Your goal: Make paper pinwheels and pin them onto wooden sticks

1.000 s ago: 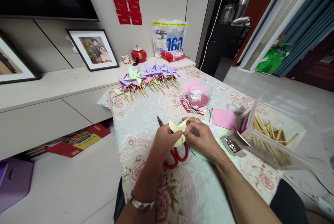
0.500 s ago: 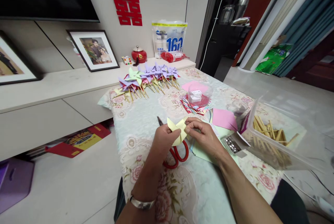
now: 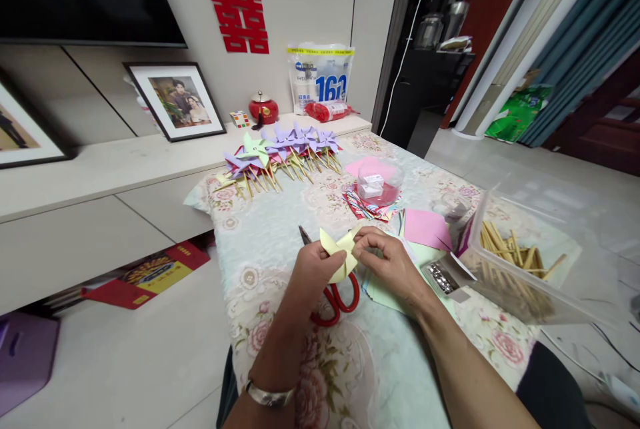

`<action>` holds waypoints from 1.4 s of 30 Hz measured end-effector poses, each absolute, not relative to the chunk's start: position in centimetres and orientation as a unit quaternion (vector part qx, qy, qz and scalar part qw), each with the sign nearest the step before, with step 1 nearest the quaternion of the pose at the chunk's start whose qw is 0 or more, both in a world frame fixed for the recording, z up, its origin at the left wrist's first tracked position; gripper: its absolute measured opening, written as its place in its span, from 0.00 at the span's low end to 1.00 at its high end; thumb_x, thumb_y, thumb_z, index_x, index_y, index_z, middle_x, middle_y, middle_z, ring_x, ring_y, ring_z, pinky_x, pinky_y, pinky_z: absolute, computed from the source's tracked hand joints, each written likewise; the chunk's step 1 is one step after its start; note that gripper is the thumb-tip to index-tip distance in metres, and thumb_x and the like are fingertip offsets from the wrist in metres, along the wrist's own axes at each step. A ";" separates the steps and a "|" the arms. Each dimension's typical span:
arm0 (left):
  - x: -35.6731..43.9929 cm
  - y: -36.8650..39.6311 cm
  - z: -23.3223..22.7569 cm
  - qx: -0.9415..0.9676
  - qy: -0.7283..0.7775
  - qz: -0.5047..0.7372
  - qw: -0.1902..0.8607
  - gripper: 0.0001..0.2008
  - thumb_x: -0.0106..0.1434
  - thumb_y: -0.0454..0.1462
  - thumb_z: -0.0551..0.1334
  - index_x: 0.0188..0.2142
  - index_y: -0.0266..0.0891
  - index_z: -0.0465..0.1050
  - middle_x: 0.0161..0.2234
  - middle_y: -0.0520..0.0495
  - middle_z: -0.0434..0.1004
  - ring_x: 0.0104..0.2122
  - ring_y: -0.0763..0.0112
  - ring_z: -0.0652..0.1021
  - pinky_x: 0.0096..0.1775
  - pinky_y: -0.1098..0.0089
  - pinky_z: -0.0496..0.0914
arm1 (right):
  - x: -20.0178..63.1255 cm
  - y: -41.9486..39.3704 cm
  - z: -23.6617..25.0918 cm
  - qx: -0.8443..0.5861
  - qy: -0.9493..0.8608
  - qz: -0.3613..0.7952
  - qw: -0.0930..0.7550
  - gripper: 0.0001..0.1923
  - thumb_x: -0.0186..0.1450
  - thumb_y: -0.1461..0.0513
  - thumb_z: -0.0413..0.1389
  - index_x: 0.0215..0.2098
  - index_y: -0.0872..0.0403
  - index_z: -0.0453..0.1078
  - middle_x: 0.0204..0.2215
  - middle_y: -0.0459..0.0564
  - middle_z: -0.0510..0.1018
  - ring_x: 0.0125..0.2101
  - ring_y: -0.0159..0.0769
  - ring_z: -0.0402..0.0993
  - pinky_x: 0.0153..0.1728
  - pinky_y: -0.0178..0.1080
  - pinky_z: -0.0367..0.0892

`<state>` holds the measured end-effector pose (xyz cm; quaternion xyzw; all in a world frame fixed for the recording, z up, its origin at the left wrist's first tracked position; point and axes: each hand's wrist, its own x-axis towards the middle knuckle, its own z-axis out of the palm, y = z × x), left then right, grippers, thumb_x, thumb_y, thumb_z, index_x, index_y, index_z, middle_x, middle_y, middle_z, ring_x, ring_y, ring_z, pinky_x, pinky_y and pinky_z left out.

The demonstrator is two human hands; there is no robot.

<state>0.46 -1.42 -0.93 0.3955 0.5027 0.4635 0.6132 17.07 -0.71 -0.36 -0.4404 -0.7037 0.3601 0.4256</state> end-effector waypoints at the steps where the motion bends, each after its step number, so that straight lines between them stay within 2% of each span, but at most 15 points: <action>1: 0.5 -1.4 -0.9 0.395 0.503 0.463 0.614 0.11 0.46 0.38 0.70 0.28 0.32 0.78 0.22 0.47 0.80 0.20 0.71 0.74 0.24 0.74 0.66 | 17.0 -0.7 -0.3 -0.442 -0.704 0.360 0.424 0.06 0.63 0.63 0.58 0.27 0.52 0.74 0.39 0.50 0.76 0.42 0.40 0.74 0.45 0.41 0.65; 4: 0.6 -1.4 -0.7 0.392 0.498 0.461 0.622 0.12 0.45 0.38 0.70 0.29 0.32 0.79 0.23 0.46 0.80 0.20 0.70 0.75 0.24 0.74 0.66 | 17.1 -0.8 -0.3 -0.443 -0.707 0.357 0.420 0.07 0.62 0.64 0.58 0.26 0.52 0.73 0.33 0.48 0.75 0.37 0.39 0.73 0.41 0.39 0.65; 6: 0.6 -1.4 -0.6 0.390 0.499 0.458 0.624 0.12 0.45 0.38 0.71 0.29 0.31 0.79 0.23 0.47 0.80 0.20 0.71 0.75 0.24 0.74 0.66 | 17.1 -0.7 -0.4 -0.448 -0.703 0.352 0.426 0.06 0.62 0.64 0.58 0.26 0.53 0.73 0.33 0.48 0.75 0.37 0.39 0.73 0.41 0.40 0.65; 9: 0.7 -1.3 -0.7 0.377 0.507 0.463 0.622 0.12 0.44 0.37 0.70 0.28 0.31 0.78 0.23 0.47 0.80 0.20 0.71 0.75 0.24 0.74 0.67 | 17.3 -0.5 -0.7 -0.466 -0.684 0.322 0.460 0.03 0.62 0.63 0.58 0.30 0.53 0.74 0.39 0.51 0.78 0.43 0.41 0.73 0.45 0.41 0.65; 11: 0.7 -1.2 -0.9 0.366 0.510 0.470 0.621 0.14 0.44 0.37 0.70 0.30 0.31 0.78 0.24 0.47 0.81 0.21 0.70 0.76 0.25 0.74 0.69 | 17.4 -0.5 -0.8 -0.479 -0.674 0.280 0.488 0.03 0.63 0.63 0.58 0.34 0.54 0.74 0.43 0.53 0.78 0.45 0.41 0.73 0.45 0.40 0.66; 16: 0.7 -0.8 -1.5 0.359 0.515 0.477 0.615 0.15 0.44 0.38 0.72 0.31 0.32 0.77 0.23 0.48 0.81 0.20 0.72 0.75 0.23 0.74 0.68 | 18.1 -2.6 0.5 -0.519 -0.675 0.167 0.497 0.07 0.67 0.63 0.55 0.43 0.55 0.73 0.39 0.53 0.79 0.35 0.36 0.74 0.38 0.37 0.67; 20: 0.8 -0.8 -1.6 0.343 0.513 0.481 0.623 0.14 0.44 0.36 0.72 0.31 0.33 0.77 0.22 0.49 0.80 0.20 0.71 0.75 0.23 0.74 0.69 | 20.9 -5.6 2.5 -0.545 -0.729 0.089 0.405 0.08 0.70 0.64 0.52 0.39 0.56 0.74 0.33 0.52 0.79 0.33 0.36 0.75 0.36 0.36 0.64; 23: 1.0 -0.8 -1.7 0.329 0.505 0.493 0.627 0.12 0.44 0.34 0.72 0.30 0.33 0.77 0.22 0.49 0.80 0.20 0.71 0.76 0.23 0.75 0.69 | 24.1 -7.4 3.6 -0.612 -0.746 0.056 0.257 0.09 0.69 0.66 0.52 0.36 0.55 0.74 0.29 0.50 0.78 0.30 0.35 0.73 0.32 0.35 0.60; 26: 1.1 -0.8 -1.8 0.321 0.494 0.504 0.632 0.10 0.46 0.31 0.71 0.31 0.34 0.77 0.23 0.49 0.81 0.22 0.71 0.78 0.24 0.75 0.70 | 26.3 -8.4 3.8 -0.677 -0.730 0.002 0.091 0.12 0.67 0.69 0.51 0.28 0.55 0.72 0.27 0.49 0.76 0.28 0.34 0.71 0.28 0.35 0.54; 30: 1.3 -0.8 -1.9 0.314 0.487 0.511 0.636 0.09 0.47 0.30 0.71 0.31 0.34 0.77 0.24 0.49 0.82 0.23 0.70 0.79 0.26 0.75 0.71 | 26.9 -8.4 3.6 -0.680 -0.732 -0.024 -0.047 0.11 0.64 0.71 0.51 0.28 0.54 0.71 0.30 0.50 0.77 0.28 0.36 0.73 0.25 0.37 0.47; 36: 1.4 -1.0 -1.5 0.317 0.502 0.510 0.623 0.08 0.48 0.30 0.71 0.29 0.35 0.76 0.19 0.53 0.78 0.22 0.70 0.78 0.26 0.74 0.71 | 26.2 -7.1 4.3 -0.664 -0.731 0.000 -0.159 0.10 0.62 0.73 0.53 0.35 0.57 0.74 0.34 0.56 0.81 0.34 0.44 0.79 0.26 0.37 0.52; 42: 1.5 -1.2 -1.2 0.315 0.499 0.499 0.634 0.07 0.49 0.30 0.69 0.30 0.33 0.76 0.21 0.51 0.80 0.20 0.73 0.76 0.23 0.76 0.69 | 25.8 -6.4 4.5 -0.650 -0.742 0.001 -0.164 0.13 0.63 0.75 0.50 0.37 0.59 0.75 0.33 0.61 0.82 0.35 0.47 0.80 0.28 0.37 0.57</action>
